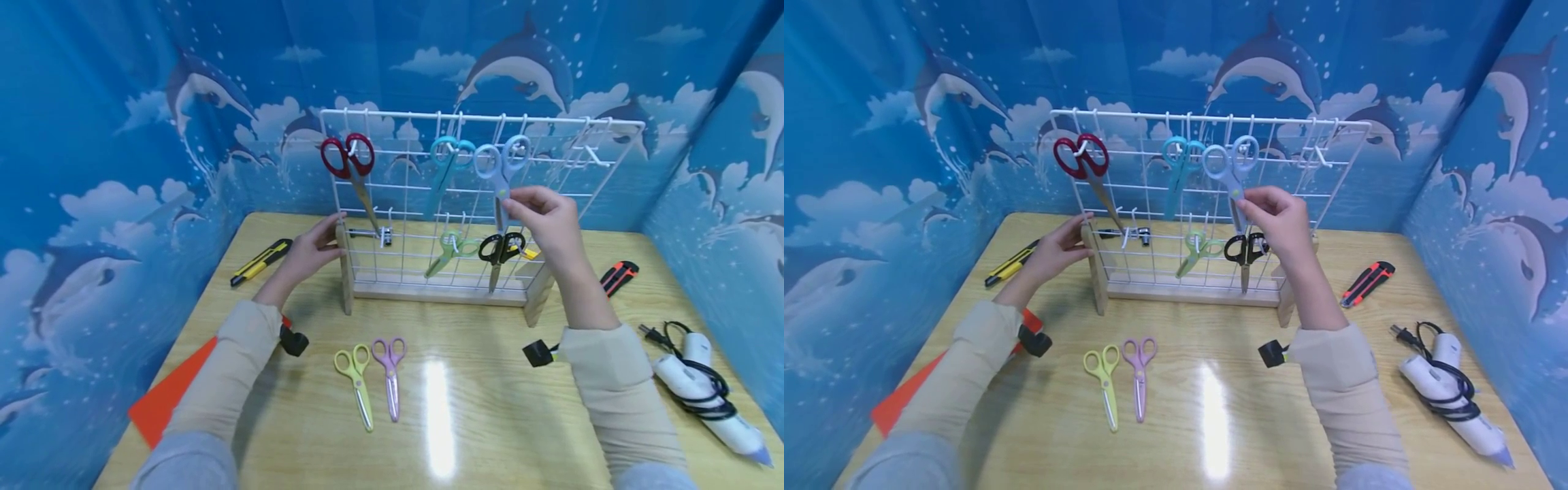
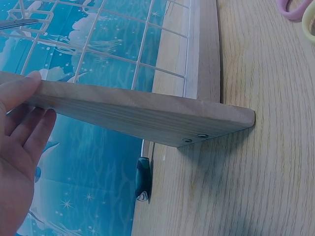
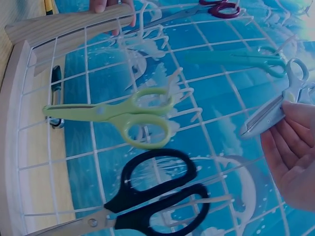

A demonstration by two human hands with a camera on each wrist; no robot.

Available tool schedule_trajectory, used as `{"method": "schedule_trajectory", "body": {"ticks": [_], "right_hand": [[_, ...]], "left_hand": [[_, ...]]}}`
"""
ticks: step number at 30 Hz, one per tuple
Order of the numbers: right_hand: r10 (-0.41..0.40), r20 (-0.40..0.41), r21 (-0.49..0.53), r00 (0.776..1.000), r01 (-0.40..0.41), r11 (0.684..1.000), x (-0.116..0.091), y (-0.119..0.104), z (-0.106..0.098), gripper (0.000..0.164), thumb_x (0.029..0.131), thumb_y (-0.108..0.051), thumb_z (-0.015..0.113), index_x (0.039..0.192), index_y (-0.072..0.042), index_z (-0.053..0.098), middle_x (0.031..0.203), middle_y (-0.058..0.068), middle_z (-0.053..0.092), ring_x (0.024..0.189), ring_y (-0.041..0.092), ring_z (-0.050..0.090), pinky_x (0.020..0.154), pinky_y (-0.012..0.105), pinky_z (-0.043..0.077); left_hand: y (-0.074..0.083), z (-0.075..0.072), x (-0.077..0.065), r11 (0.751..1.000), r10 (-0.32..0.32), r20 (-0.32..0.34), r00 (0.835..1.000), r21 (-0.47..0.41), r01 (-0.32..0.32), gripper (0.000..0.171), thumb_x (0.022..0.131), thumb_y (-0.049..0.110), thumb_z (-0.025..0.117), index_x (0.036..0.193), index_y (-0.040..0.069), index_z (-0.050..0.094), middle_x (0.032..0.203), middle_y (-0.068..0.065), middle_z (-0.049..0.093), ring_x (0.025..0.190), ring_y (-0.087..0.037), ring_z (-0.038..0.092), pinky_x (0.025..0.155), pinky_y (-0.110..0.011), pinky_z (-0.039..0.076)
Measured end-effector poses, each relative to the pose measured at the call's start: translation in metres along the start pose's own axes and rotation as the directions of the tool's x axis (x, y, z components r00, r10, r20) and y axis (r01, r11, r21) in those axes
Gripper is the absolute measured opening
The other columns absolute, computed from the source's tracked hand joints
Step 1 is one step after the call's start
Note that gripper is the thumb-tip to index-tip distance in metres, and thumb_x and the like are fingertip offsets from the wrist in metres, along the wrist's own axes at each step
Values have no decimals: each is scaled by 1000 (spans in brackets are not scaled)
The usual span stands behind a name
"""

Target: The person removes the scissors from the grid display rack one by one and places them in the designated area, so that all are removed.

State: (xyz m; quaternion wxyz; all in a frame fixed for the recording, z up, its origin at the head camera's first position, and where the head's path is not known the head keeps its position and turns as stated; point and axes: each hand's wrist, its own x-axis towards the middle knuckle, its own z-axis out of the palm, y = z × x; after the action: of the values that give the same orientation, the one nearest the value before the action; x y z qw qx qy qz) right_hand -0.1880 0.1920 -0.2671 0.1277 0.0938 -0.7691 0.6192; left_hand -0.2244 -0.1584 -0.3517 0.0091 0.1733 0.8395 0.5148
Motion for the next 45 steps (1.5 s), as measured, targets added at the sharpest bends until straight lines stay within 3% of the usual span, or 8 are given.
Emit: {"method": "schedule_trajectory", "body": {"ticks": [14,26,29,30,31,37,43,45], "right_hand": [[-65,45,87,997,61,994,-34,-31,-2,13,75,-8,64,87,-4,64,74,0,62,67,9,58,65,13,49],[-4,179,105,984,-15,994,-76,-11,13,11,77,-6,61,86,0,62,73,6,60,62,15,58,60,25,53],[23,210,104,977,-46,993,-85,3,18,15,77,-8,62,86,4,61,74,6,60,62,16,58,59,29,54],[4,237,153,972,-41,987,-85,30,16,16,77,-10,62,88,3,61,76,5,61,64,15,58,60,28,54],[16,244,155,970,-55,986,-88,34,17,17,77,-10,62,89,3,61,76,5,61,64,15,59,60,29,54],[123,284,200,951,-184,962,-103,74,26,27,77,-12,62,93,10,57,83,18,59,71,27,59,63,41,52],[258,307,207,916,-329,921,-119,190,36,24,77,-13,62,97,0,60,88,14,62,73,25,61,64,35,53],[316,326,200,891,-392,898,-128,177,43,25,76,-13,63,95,2,60,86,14,62,71,24,61,64,34,53]], "left_hand": [[-1,-1,0,1000,-11,3,1000,-17,11,65,75,1,60,129,25,34,128,-15,39,114,-25,41,91,-33,40],[0,0,0,1000,7,1,1000,-12,-7,64,75,0,60,130,22,35,128,-14,40,113,-25,42,91,-33,41],[1,0,0,1000,-3,1,1000,-12,3,64,75,0,60,130,23,34,128,-13,40,114,-24,42,91,-33,41],[1,0,0,1000,-4,2,1000,-14,4,64,75,0,60,130,22,34,128,-13,39,114,-24,42,91,-33,41],[1,0,0,1000,-6,2,1000,-16,6,64,75,0,60,130,22,34,128,-13,39,114,-24,42,91,-33,41],[-9,-1,3,1000,-8,11,1000,-29,9,65,75,3,61,130,26,34,128,-13,39,114,-24,41,91,-33,40],[-24,-1,8,1000,3,9,1000,-18,-3,64,74,11,62,126,36,35,128,-10,41,114,-19,42,90,-29,42],[-25,-1,8,1000,5,8,1000,-24,-5,64,74,11,63,126,37,35,128,-9,41,114,-19,42,90,-29,42]]}}
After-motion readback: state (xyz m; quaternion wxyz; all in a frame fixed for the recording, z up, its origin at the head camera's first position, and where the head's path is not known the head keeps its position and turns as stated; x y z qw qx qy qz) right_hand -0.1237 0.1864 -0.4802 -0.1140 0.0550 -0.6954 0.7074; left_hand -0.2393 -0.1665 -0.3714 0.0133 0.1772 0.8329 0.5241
